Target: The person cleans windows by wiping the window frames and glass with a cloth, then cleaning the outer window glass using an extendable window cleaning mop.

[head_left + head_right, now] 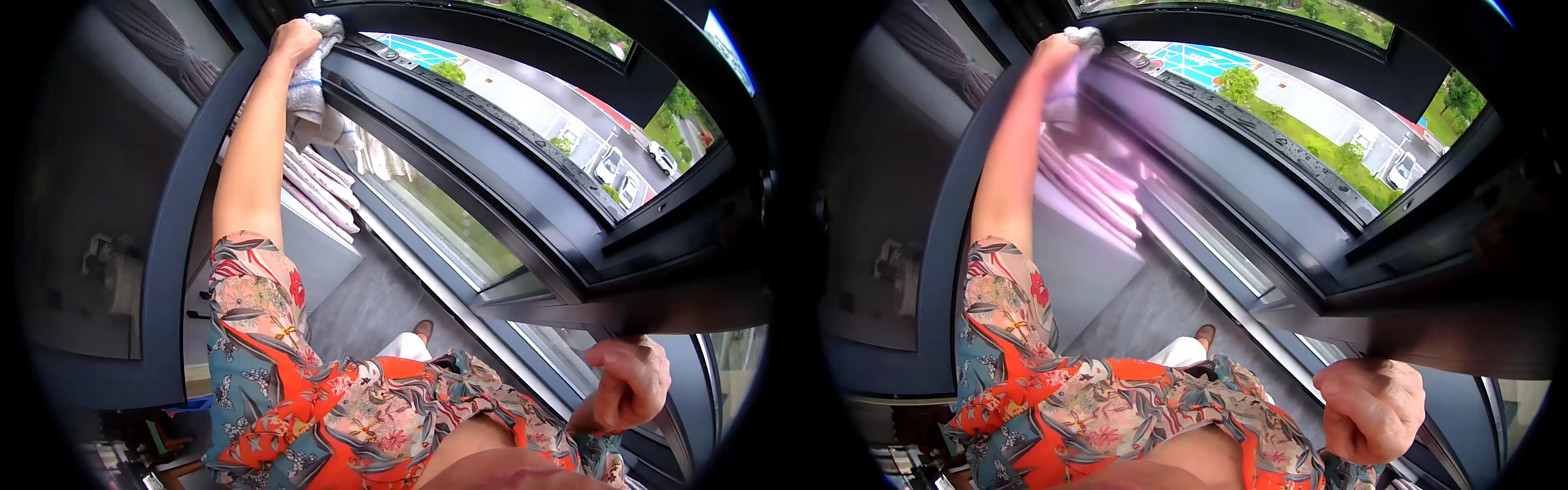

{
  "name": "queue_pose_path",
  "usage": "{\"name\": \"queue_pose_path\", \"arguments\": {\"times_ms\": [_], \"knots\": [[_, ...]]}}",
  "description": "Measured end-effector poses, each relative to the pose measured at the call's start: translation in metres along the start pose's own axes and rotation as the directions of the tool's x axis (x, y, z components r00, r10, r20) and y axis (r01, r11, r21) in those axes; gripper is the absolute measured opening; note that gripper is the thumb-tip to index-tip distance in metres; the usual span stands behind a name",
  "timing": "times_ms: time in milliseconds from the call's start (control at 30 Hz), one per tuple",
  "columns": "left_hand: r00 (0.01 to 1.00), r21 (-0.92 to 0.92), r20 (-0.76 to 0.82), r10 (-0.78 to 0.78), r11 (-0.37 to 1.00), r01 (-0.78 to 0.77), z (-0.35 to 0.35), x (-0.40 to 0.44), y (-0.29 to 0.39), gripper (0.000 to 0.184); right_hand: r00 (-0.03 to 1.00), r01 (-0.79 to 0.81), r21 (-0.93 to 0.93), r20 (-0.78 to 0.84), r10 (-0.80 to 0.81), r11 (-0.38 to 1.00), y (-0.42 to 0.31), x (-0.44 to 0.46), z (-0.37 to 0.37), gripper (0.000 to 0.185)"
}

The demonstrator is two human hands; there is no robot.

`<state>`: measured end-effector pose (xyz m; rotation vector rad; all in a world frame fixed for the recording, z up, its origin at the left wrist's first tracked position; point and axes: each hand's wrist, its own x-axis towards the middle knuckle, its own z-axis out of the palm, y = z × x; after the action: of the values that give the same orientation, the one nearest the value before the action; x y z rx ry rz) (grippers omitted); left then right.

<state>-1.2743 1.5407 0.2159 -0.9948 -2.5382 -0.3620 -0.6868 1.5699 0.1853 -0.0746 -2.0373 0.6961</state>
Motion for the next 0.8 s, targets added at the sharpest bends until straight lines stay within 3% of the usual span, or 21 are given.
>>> {"name": "queue_pose_path", "arguments": {"times_ms": [100, 167, 200, 267, 433, 467, 600, 667, 800], "knots": [[0.998, -0.062, -0.038, 0.056, 0.996, -0.058, -0.009, -0.028, 0.055, 0.035, 0.999, 0.017, 0.068, 0.044, -0.020, 0.998, 0.010, 0.016, 0.000, 0.022], [0.977, -0.107, -0.094, 0.190, 0.974, -0.200, -0.015, -0.059, 0.090, 0.031, 0.997, 0.022, 0.047, 0.072, -0.026, 0.999, 0.014, 0.021, 0.000, 0.022], [0.962, -0.212, -0.122, 0.243, 0.941, -0.265, -0.010, -0.069, 0.103, 0.031, 0.996, 0.025, 0.036, 0.084, -0.028, 0.999, 0.016, 0.024, 0.000, 0.023], [0.954, -0.163, -0.075, 0.290, 0.940, -0.299, -0.038, -0.108, 0.150, 0.035, 0.997, 0.008, 0.000, 0.081, -0.008, 1.000, 0.016, 0.033, -0.001, 0.022], [0.939, -0.241, -0.127, 0.318, 0.909, -0.341, -0.029, -0.117, 0.150, 0.033, 0.997, -0.069, -0.021, 0.041, 0.070, 0.997, 0.008, 0.023, -0.002, 0.022], [0.948, -0.217, -0.087, 0.307, 0.923, -0.319, -0.028, -0.112, 0.143, 0.025, 0.996, -0.090, -0.022, 0.024, 0.091, 0.996, 0.006, 0.015, -0.003, 0.023], [0.983, -0.132, -0.093, 0.158, 0.977, -0.170, -0.001, -0.060, 0.071, 0.029, 0.994, -0.107, -0.064, -0.005, 0.107, 0.992, -0.003, 0.002, -0.003, 0.023], [1.000, -0.047, 0.001, 0.024, 0.999, -0.024, -0.019, -0.053, 0.056, 0.032, 0.994, -0.106, -0.097, 0.015, 0.108, 0.990, -0.007, -0.004, -0.005, 0.023], [0.996, 0.057, 0.031, -0.083, 0.995, 0.081, -0.002, -0.005, -0.002, 0.033, 0.992, -0.127, -0.112, -0.014, 0.126, 0.986, -0.013, -0.020, -0.011, 0.020]]}}
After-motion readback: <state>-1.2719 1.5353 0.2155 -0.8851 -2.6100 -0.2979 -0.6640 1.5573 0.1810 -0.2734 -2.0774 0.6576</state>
